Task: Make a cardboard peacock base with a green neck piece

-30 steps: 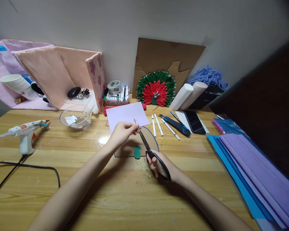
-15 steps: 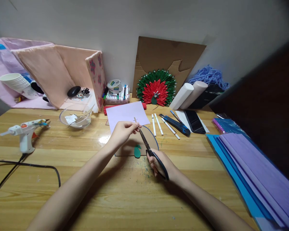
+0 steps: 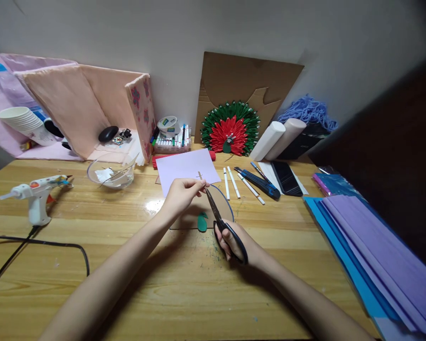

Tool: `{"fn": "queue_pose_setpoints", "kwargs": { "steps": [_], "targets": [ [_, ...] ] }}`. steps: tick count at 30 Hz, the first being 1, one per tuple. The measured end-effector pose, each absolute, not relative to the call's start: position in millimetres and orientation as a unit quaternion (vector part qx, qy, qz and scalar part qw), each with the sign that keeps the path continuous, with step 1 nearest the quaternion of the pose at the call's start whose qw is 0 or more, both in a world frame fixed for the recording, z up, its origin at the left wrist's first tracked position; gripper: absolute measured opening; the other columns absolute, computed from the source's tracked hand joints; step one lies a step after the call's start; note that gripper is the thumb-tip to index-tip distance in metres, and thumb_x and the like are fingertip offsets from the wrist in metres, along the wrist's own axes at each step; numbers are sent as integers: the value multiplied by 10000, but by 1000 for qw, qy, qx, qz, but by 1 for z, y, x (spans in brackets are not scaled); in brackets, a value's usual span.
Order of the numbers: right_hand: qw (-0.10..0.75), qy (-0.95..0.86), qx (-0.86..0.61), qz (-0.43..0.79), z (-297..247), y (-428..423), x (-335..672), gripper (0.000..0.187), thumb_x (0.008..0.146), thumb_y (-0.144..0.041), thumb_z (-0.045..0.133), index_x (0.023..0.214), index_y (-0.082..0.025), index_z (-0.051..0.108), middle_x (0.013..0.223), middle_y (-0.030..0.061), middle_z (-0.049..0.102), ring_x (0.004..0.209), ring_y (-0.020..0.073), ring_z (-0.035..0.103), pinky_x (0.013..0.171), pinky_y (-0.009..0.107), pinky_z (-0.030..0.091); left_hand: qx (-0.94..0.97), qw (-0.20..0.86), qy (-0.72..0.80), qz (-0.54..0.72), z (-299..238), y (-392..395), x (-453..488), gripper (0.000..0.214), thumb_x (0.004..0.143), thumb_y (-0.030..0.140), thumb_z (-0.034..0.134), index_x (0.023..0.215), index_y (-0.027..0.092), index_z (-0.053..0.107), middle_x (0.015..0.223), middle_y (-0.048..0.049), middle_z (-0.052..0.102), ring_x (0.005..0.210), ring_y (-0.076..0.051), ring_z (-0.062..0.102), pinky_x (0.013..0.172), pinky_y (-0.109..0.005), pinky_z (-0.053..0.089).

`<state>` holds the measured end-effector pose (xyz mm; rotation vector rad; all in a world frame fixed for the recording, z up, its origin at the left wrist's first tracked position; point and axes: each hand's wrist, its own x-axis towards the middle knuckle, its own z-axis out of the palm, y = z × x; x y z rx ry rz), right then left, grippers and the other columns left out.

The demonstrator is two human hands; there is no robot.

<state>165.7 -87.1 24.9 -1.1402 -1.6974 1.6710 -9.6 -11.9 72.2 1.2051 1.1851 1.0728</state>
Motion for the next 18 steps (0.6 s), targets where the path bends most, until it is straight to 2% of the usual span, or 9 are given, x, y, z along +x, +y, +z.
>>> {"fn": "queue_pose_setpoints", "kwargs": {
  "steps": [4,8,18],
  "targets": [
    [256,-618,-414,617,28,-87,164,682,627,-866,282,733,-201,387,442,-82,377,340,72,364,355,200,344,523,540,496,436,71,-13,-9,235,701,352,638,699,135,729,698,-60,699,572,-119,538,585,-249,433],
    [256,-625,-418,607,26,-85,166,674,621,-865,305,719,-203,385,435,-84,369,327,72,366,337,197,329,528,532,507,425,72,-14,-7,228,701,344,634,683,136,726,652,-48,686,549,-117,530,581,-250,432],
    [271,-598,-439,613,13,-83,168,598,662,-785,445,744,-193,423,474,-82,371,342,67,360,327,198,361,529,536,504,423,74,-15,-9,248,716,361,629,710,133,725,685,-54,691,585,-123,541,612,-254,440]
  ]
}}
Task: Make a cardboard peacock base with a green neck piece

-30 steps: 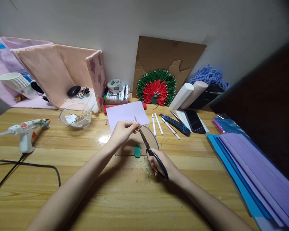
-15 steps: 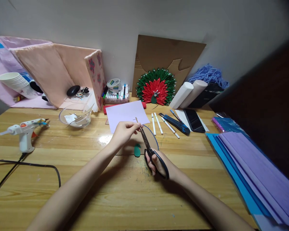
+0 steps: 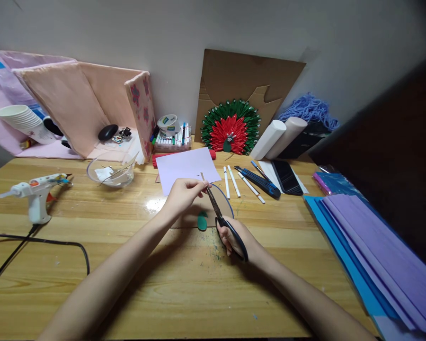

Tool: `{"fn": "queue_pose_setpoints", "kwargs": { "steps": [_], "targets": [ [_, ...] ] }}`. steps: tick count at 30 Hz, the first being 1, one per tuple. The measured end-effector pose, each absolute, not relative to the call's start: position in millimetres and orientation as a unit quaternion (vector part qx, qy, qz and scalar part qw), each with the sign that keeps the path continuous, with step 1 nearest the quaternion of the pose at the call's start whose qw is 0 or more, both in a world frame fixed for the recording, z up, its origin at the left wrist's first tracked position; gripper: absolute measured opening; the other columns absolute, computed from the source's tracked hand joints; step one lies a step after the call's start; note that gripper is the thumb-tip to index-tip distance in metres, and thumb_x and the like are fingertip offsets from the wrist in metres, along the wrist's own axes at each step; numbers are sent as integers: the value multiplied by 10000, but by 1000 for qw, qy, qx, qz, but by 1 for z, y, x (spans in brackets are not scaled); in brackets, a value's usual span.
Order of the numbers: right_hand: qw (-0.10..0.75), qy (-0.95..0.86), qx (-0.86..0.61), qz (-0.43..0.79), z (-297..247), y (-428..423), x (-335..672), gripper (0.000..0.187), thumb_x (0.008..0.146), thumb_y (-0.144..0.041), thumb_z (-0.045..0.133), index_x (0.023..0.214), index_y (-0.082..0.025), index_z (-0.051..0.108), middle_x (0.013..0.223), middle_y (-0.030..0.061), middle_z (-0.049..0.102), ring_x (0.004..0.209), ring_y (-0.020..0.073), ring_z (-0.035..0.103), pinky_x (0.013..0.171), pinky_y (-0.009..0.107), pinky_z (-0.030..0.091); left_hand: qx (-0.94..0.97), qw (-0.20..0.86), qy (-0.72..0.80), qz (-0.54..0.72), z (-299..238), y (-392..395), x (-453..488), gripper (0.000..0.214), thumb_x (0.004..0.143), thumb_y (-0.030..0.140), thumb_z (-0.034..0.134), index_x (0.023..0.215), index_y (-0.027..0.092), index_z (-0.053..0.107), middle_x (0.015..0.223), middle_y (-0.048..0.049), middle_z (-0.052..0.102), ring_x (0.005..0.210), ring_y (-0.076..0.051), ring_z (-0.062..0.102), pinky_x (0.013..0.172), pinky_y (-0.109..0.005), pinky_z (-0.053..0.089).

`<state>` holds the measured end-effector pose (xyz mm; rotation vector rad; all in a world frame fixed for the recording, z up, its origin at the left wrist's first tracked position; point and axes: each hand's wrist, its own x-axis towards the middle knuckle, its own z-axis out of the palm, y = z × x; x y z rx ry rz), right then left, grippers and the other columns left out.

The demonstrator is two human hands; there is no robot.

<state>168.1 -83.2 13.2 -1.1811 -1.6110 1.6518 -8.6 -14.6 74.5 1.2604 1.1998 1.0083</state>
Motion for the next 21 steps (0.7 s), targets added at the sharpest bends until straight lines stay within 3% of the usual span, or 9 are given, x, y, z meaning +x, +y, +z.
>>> {"fn": "queue_pose_setpoints", "kwargs": {
  "steps": [9,16,21],
  "targets": [
    [268,-596,-445,613,16,-83,169,551,690,-731,492,765,-186,455,457,-89,364,341,65,349,324,188,357,538,535,497,422,74,-12,-11,253,717,376,639,729,133,706,708,-55,683,611,-126,555,619,-254,438],
    [264,-613,-444,598,15,-84,170,611,663,-794,424,752,-189,440,469,-81,363,342,69,353,321,196,339,539,500,501,456,75,-6,-19,297,662,425,690,719,133,671,734,-58,677,644,-134,565,626,-255,435],
    [267,-632,-434,584,17,-84,170,602,685,-796,379,720,-195,405,457,-73,389,335,68,363,326,188,304,541,502,502,451,76,-8,-17,287,700,423,655,705,136,662,748,-65,683,638,-131,564,628,-257,436]
  ]
}}
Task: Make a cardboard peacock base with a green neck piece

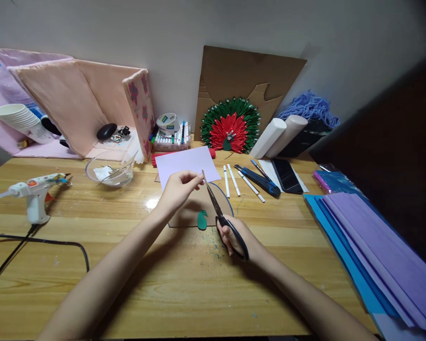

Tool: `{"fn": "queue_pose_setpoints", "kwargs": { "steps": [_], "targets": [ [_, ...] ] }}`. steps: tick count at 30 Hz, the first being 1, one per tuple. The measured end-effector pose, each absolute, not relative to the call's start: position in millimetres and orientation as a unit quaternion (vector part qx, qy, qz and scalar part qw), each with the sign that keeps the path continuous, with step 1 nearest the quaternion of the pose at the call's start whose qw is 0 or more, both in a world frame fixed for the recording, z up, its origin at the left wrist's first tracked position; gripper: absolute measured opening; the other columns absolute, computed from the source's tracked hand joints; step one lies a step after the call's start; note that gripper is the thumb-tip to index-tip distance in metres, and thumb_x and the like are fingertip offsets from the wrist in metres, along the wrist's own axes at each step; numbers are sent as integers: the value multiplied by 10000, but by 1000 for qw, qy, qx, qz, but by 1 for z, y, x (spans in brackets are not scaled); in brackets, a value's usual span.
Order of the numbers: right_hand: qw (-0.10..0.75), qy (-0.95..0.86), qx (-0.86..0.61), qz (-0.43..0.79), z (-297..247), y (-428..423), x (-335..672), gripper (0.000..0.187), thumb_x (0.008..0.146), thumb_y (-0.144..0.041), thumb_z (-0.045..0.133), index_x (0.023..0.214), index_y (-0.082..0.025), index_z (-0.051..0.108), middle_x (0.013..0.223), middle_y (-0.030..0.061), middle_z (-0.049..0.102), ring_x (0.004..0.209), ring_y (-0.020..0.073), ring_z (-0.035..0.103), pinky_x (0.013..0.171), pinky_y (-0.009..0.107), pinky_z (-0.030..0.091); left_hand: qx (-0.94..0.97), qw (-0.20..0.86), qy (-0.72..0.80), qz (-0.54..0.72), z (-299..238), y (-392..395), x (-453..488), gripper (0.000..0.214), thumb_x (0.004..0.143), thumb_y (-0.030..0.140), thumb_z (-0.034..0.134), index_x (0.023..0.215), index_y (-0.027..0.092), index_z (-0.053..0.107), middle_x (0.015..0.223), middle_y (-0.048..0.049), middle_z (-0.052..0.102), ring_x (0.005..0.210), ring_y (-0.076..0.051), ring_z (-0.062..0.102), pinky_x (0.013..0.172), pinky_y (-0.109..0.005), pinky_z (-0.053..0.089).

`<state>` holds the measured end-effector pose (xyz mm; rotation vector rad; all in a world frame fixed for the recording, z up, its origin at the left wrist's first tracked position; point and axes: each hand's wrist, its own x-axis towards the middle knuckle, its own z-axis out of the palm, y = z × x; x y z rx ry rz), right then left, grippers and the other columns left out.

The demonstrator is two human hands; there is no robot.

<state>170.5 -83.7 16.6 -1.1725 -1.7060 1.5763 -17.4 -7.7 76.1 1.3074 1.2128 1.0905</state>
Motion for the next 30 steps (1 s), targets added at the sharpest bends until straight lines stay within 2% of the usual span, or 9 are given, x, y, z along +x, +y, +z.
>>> {"fn": "queue_pose_setpoints", "kwargs": {
  "steps": [6,16,22,30],
  "targets": [
    [255,-632,-432,590,14,-84,171,625,642,-828,373,700,-206,374,459,-84,355,328,67,352,315,192,294,541,487,505,464,74,-7,-16,302,670,432,683,707,134,650,733,-53,669,630,-125,551,617,-250,425],
    [276,-613,-427,604,22,-86,166,641,661,-831,325,735,-198,398,447,-84,379,331,68,359,337,191,329,482,526,510,480,70,-14,-3,256,677,386,666,666,133,632,701,-39,658,610,-113,533,612,-250,421],
    [286,-586,-442,617,23,-85,165,625,646,-820,391,716,-199,395,437,-95,353,322,61,345,323,187,349,485,526,508,480,69,-14,-4,261,689,391,657,686,130,635,737,-60,671,633,-119,535,623,-254,424],
    [297,-574,-464,606,15,-84,169,546,695,-739,470,732,-196,426,475,-86,379,347,62,364,334,189,379,486,526,515,472,69,-14,-4,293,671,424,657,684,131,637,752,-65,676,636,-123,542,622,-255,418]
  ]
}}
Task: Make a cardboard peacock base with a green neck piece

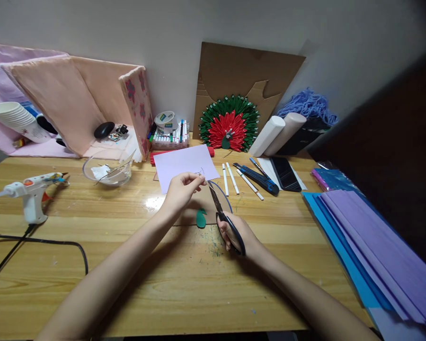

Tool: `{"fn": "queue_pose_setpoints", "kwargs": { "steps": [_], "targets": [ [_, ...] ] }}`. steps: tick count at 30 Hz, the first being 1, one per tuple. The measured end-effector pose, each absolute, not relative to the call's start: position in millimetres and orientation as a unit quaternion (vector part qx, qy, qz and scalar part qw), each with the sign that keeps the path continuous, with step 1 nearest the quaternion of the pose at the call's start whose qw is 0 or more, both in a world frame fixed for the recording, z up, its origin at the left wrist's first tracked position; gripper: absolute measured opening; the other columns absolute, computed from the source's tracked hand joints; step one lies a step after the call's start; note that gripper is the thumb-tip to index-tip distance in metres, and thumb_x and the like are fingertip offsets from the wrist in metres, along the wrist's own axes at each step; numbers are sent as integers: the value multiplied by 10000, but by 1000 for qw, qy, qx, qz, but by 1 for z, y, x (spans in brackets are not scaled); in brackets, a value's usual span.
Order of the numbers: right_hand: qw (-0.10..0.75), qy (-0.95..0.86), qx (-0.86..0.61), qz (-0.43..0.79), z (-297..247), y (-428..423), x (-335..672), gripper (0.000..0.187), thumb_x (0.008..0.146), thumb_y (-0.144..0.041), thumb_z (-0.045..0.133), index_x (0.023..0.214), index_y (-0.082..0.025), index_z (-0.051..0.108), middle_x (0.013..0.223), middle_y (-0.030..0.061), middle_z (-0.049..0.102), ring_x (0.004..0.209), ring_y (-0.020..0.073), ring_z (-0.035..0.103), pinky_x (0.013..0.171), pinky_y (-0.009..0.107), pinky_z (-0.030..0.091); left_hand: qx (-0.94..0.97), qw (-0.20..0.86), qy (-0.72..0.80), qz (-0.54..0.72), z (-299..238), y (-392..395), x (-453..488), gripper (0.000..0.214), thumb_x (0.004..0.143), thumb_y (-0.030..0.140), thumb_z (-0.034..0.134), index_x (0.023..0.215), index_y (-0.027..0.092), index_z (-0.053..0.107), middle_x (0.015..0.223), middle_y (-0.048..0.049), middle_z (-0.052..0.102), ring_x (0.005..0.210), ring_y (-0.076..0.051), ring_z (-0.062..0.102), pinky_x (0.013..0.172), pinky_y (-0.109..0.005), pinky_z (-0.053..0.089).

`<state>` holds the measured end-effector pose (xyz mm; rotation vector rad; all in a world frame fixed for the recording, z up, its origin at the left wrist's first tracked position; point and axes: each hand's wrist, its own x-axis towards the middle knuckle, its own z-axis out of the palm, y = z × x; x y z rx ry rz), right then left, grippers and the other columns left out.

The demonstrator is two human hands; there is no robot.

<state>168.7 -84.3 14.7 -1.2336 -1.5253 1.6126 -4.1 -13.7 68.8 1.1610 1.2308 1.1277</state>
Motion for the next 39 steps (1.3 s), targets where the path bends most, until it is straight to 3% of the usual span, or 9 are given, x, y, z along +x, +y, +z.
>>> {"fn": "queue_pose_setpoints", "kwargs": {
  "steps": [9,12,15,17,20,25,30,35,39],
  "targets": [
    [314,-578,-522,543,20,-68,180,594,684,-813,324,692,-221,379,416,-86,369,327,92,372,352,216,354,585,446,582,346,76,8,-43,228,706,363,565,661,141,592,713,-47,653,657,-146,565,609,-245,400],
    [247,-643,-601,406,24,-51,200,510,770,-712,359,683,-213,421,470,-34,485,414,129,478,423,228,361,671,336,631,198,69,12,-60,198,727,310,533,608,157,574,645,-49,632,626,-173,562,576,-263,372],
    [120,-681,-687,223,31,-33,222,456,800,-633,408,719,-200,528,682,65,641,632,204,600,518,255,366,684,232,682,112,57,12,-66,161,717,310,568,743,158,617,739,-75,659,694,-216,585,585,-284,376],
    [46,-667,-730,141,36,-25,236,463,810,-614,402,798,-191,591,798,119,677,729,249,626,540,271,353,699,189,678,126,50,10,-64,208,722,309,587,858,155,619,823,-84,662,751,-223,588,629,-296,397],
    [-26,-651,-752,98,39,-18,257,472,803,-604,410,854,-184,619,878,143,688,780,278,634,533,281,332,758,211,596,161,42,7,-54,162,755,303,577,834,171,628,848,-61,638,773,-195,579,673,-288,418],
    [-107,-643,-754,80,38,-14,285,343,771,-489,498,776,-173,632,793,121,678,720,259,629,502,278,306,819,267,482,161,33,2,-40,101,765,269,589,809,204,653,847,-28,593,767,-165,568,662,-263,430],
    [-94,-648,-750,87,42,-14,286,332,756,-492,527,744,-182,643,722,87,662,646,222,610,484,269,291,828,271,460,174,23,2,-39,98,790,251,574,859,220,636,869,-20,585,772,-158,564,656,-261,432],
    [-95,-641,-757,81,41,-15,283,331,753,-489,551,698,-172,630,698,96,654,646,232,612,488,276,304,769,119,563,278,15,9,-45,101,842,214,491,855,199,590,862,-42,574,837,-188,545,744,-314,425],
    [-46,-655,-754,32,43,-18,278,205,751,-378,598,730,-176,619,794,96,668,724,244,625,524,279,336,737,78,600,300,6,13,-51,86,840,223,498,860,194,576,855,-51,571,827,-200,540,732,-322,426]
  ]
}}
